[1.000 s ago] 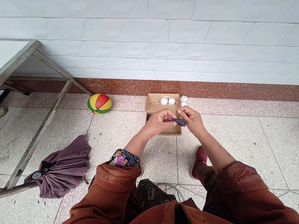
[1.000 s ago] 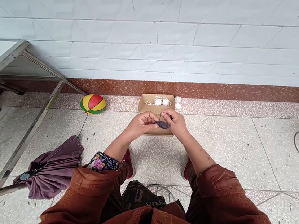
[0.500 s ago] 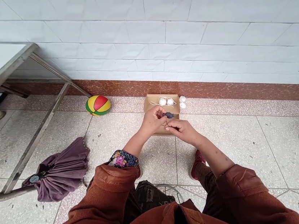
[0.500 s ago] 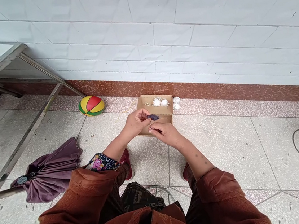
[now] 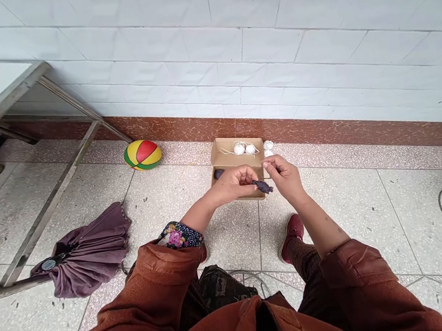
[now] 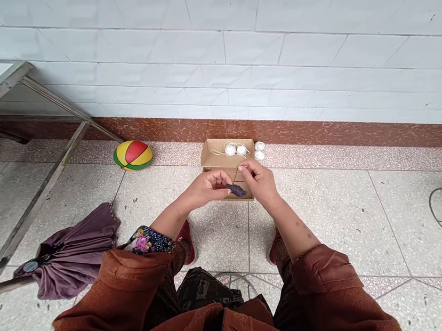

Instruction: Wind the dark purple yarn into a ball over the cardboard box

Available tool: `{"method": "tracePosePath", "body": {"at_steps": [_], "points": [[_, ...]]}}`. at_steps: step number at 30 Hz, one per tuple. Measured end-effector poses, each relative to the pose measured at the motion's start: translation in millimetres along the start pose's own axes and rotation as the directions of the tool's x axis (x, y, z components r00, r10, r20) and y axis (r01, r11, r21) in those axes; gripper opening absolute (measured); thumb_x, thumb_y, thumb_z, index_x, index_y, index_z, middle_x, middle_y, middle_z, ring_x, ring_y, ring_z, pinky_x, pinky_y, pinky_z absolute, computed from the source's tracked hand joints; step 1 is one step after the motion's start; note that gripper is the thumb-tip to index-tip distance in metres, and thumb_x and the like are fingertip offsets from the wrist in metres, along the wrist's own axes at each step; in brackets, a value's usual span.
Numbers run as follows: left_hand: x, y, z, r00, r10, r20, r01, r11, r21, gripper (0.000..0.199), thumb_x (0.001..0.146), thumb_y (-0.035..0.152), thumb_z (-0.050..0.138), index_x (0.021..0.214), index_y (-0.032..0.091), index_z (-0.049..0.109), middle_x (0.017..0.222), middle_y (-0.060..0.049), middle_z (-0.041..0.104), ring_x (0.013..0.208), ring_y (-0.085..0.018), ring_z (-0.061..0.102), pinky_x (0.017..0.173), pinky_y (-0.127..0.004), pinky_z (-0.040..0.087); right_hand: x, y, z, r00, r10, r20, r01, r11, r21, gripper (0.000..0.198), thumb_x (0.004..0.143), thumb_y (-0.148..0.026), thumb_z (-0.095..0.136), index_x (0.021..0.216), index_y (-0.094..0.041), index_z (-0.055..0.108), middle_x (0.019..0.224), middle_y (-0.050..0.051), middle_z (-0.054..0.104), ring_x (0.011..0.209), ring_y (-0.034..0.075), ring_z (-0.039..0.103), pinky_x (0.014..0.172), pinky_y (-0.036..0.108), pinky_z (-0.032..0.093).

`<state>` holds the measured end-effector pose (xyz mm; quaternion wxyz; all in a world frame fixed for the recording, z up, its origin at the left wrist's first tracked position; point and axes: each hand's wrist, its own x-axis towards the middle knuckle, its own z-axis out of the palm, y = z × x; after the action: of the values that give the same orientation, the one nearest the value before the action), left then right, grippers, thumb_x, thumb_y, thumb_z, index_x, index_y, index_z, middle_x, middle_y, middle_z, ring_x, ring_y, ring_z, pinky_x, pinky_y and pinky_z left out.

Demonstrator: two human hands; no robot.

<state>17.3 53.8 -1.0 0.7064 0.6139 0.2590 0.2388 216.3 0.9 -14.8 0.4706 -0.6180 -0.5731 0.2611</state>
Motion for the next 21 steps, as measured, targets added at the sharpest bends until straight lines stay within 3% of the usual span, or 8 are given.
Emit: {"method": "tracePosePath", "body": {"at_steps": [4, 10, 15, 21], "points": [[0, 3, -3, 0.998, -0.005, -0.068, -0.008, 0.983, -0.182, 0.034, 0.071, 0.032, 0.088, 0.088, 0.017, 0.063, 0.078, 0.001, 0.066, 0.069, -0.009, 0.059, 0.068, -0.024, 0.045, -2, 7, 12, 0.997, 0.038, 0.062, -0.039, 0.999, 0.011, 0.030, 0.097, -0.050, 0.059, 0.089, -0.023, 0.070, 0.068, -0.002, 0.061, 0.064, 0.016, 0.056, 0.067, 0.029, 0.046], [5, -5, -10, 0.947, -0.010, -0.322, -0.072, 0.967, -0.242, 0.029, 0.070, 0.027, 0.084, 0.087, 0.017, 0.061, 0.078, 0.002, 0.066, 0.070, -0.009, 0.062, 0.074, -0.027, 0.051, -15, 3, 33, 0.976, -0.081, 0.204, 0.086, 0.996, -0.018, 0.026, 0.097, -0.040, 0.056, 0.093, -0.023, 0.074, 0.084, 0.004, 0.074, 0.074, 0.021, 0.067, 0.070, 0.031, 0.050], [7, -7, -17, 0.900, 0.040, -0.434, -0.073, 0.995, -0.061, 0.023, 0.071, 0.023, 0.078, 0.086, 0.018, 0.062, 0.074, 0.003, 0.064, 0.067, -0.009, 0.058, 0.068, -0.025, 0.045, -21, -7, 34, 0.944, -0.140, 0.297, 0.152, 0.988, -0.018, 0.024, 0.101, -0.036, 0.055, 0.099, -0.024, 0.074, 0.086, 0.004, 0.076, 0.071, 0.019, 0.066, 0.070, 0.031, 0.052], [8, -7, -19, 0.895, 0.152, -0.420, -0.041, 0.964, 0.262, 0.016, 0.069, 0.016, 0.072, 0.079, 0.019, 0.059, 0.069, 0.004, 0.060, 0.061, -0.009, 0.051, 0.061, -0.024, 0.039, -18, -14, 22, 0.933, -0.243, 0.265, 0.234, 0.970, 0.065, 0.020, 0.099, -0.036, 0.060, 0.097, -0.025, 0.076, 0.096, 0.005, 0.079, 0.084, 0.020, 0.071, 0.080, 0.034, 0.056]]}}
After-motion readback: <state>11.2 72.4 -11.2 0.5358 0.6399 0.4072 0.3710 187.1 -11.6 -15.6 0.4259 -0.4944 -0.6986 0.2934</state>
